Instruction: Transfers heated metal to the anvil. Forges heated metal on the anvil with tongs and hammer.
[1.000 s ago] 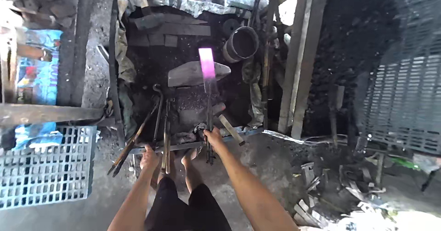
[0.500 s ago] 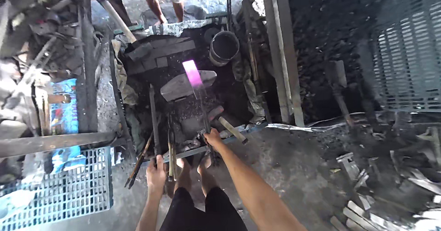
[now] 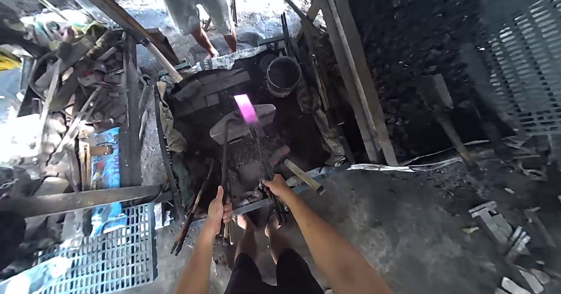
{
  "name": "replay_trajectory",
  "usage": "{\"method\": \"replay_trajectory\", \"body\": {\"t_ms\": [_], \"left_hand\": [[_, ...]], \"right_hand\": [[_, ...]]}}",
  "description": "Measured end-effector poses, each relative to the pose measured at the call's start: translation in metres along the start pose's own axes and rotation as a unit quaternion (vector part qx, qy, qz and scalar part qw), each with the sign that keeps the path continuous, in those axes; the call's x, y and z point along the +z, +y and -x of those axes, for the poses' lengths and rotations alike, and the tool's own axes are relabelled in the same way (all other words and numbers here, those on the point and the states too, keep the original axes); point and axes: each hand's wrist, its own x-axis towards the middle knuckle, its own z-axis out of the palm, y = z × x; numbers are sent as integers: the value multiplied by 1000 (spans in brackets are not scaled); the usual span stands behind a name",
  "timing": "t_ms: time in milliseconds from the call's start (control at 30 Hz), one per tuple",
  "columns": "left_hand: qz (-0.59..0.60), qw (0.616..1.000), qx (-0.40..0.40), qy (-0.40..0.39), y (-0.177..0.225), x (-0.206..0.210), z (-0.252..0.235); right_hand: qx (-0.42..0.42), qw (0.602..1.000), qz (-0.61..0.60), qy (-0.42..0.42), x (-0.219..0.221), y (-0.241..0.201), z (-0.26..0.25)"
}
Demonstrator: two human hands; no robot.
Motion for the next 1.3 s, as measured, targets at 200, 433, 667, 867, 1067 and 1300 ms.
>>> {"method": "replay_trajectory", "body": {"t_ms": [200,433,667,867,1067,1300], "left_hand": [[-80,996,8,40,14,3,-12],[-111,990,16,82,13,12,-21],[-119,989,19,87,9,15,-24],[-121,989,19,89,9,10,-26],[-134,988,22,77,15,9,-19],[-121,989,26,79,15,8,-17]], "right_hand": [[1,1000,-12,-2,0,3,-3],[12,1000,-2,8,6,2,-1],[20,999,-23,15,20,6,3],[24,999,-38,18,22,4,5],[23,999,-1,22,25,5,4],[26,997,64,43,26,3,3]]}}
